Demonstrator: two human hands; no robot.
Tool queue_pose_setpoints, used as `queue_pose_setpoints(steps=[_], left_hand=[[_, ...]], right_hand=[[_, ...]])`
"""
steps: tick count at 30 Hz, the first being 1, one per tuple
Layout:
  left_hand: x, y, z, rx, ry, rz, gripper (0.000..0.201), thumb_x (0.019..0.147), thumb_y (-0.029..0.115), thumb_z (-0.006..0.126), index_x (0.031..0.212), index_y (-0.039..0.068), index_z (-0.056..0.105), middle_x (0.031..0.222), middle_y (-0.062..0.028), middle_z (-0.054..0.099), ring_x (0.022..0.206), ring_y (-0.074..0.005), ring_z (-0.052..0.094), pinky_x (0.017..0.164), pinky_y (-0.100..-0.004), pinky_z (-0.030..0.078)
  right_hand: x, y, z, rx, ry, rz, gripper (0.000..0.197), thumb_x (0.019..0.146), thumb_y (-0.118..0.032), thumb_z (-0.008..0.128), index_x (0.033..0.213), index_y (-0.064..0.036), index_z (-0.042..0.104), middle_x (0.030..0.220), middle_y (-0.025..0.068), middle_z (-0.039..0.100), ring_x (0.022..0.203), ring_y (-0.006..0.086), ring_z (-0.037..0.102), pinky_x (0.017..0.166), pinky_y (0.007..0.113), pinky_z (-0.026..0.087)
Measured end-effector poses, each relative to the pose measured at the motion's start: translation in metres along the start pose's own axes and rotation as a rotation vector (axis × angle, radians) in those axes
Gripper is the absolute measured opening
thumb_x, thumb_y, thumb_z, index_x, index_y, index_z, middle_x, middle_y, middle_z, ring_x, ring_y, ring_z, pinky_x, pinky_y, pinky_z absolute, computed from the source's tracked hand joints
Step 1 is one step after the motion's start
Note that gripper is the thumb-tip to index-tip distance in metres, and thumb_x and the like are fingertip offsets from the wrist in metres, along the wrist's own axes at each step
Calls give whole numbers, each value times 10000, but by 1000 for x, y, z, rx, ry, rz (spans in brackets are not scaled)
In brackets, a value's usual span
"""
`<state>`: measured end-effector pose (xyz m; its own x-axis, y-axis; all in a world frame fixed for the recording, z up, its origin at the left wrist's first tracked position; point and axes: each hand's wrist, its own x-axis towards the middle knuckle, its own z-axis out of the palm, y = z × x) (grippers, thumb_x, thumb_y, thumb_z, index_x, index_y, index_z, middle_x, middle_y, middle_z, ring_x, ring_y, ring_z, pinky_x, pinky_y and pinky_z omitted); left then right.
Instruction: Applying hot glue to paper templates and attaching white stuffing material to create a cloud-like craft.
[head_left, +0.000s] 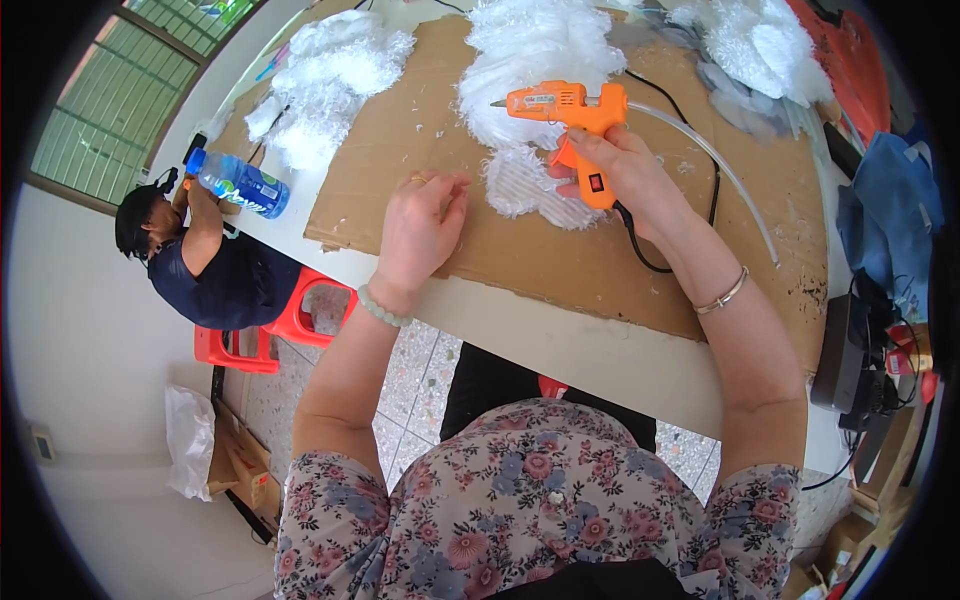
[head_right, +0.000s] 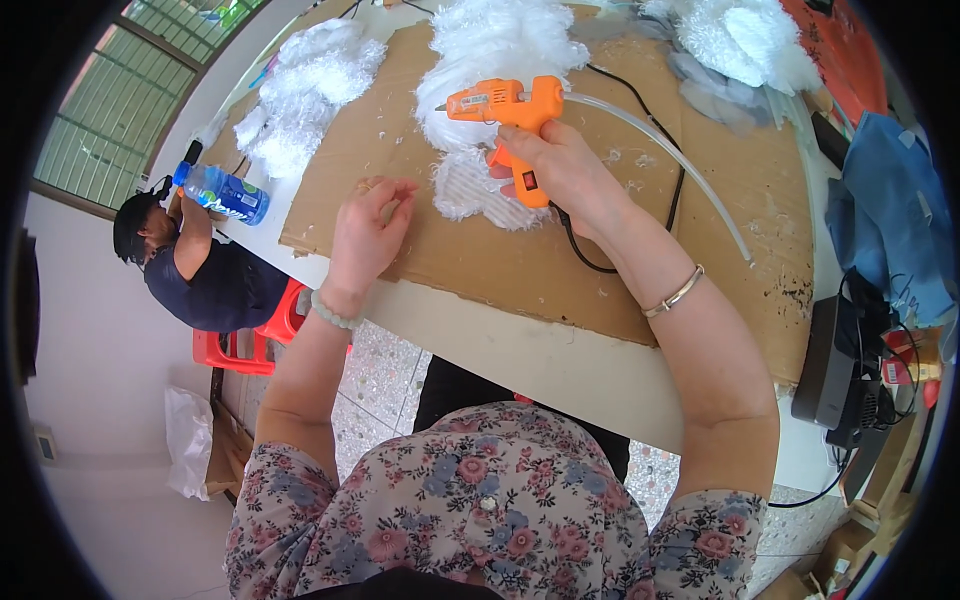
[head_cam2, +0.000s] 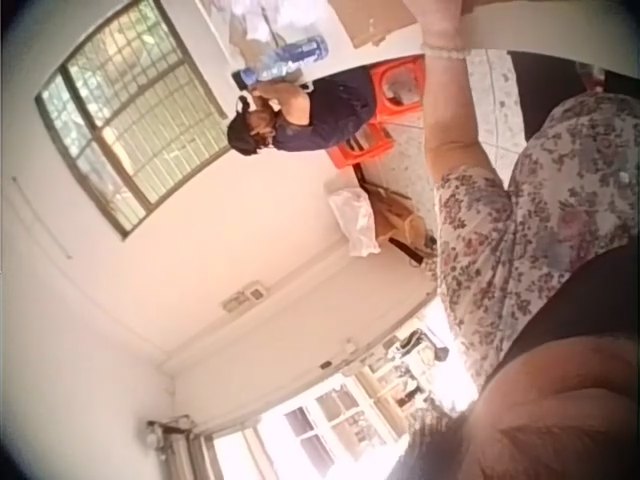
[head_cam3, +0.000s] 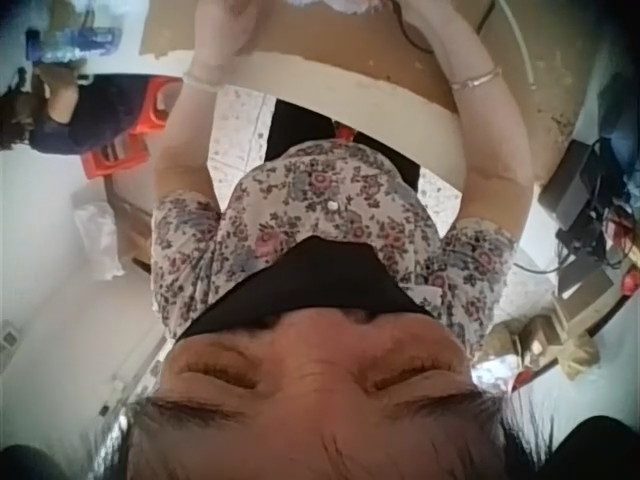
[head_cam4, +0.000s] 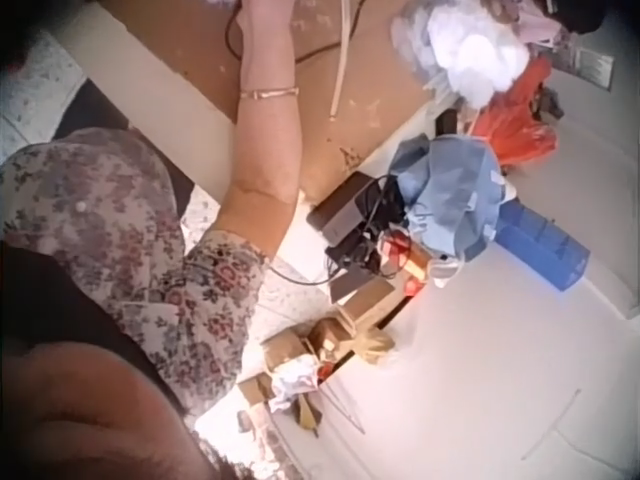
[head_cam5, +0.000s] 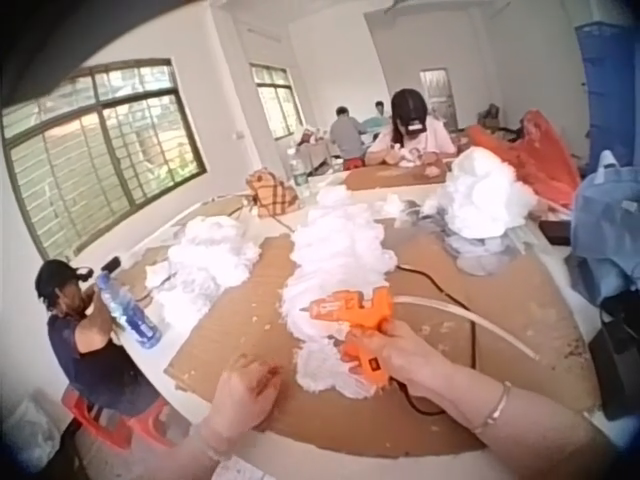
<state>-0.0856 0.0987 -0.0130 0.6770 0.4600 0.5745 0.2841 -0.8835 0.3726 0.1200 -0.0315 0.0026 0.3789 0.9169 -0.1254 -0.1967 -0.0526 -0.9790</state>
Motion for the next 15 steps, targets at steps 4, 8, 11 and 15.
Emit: queue_pose_setpoints(steps=[4,8,11,15], left_hand=[[-3,11,16,52,-64,190,93,747,6,625,830,31,657,731,-94,628,744,-285,587,755,-396,455],[4,10,21,145,-90,256,32,727,31,648,755,45,644,720,-90,613,750,-284,581,763,-396,451],[12,7,17,40,-207,137,21,727,41,647,732,57,635,730,-82,617,785,-282,576,758,-391,450],[18,6,18,16,-195,56,25,723,48,650,713,64,634,717,-76,617,779,-283,573,758,-393,450]], right_hand=[[0,1,-2,37,-9,-18,388,925,-317,546,1151,-6,498,1017,113,630,933,195,629,776,328,541],[-3,-4,-1,57,2,-41,386,923,-302,551,1161,-3,495,1015,111,616,928,198,631,775,337,556],[-4,-8,-3,102,11,-78,397,925,-298,548,1177,3,490,1020,108,609,920,198,632,767,333,558],[-3,-12,-6,124,9,-79,403,928,-294,544,1191,5,482,1020,105,609,915,199,632,759,329,561]])
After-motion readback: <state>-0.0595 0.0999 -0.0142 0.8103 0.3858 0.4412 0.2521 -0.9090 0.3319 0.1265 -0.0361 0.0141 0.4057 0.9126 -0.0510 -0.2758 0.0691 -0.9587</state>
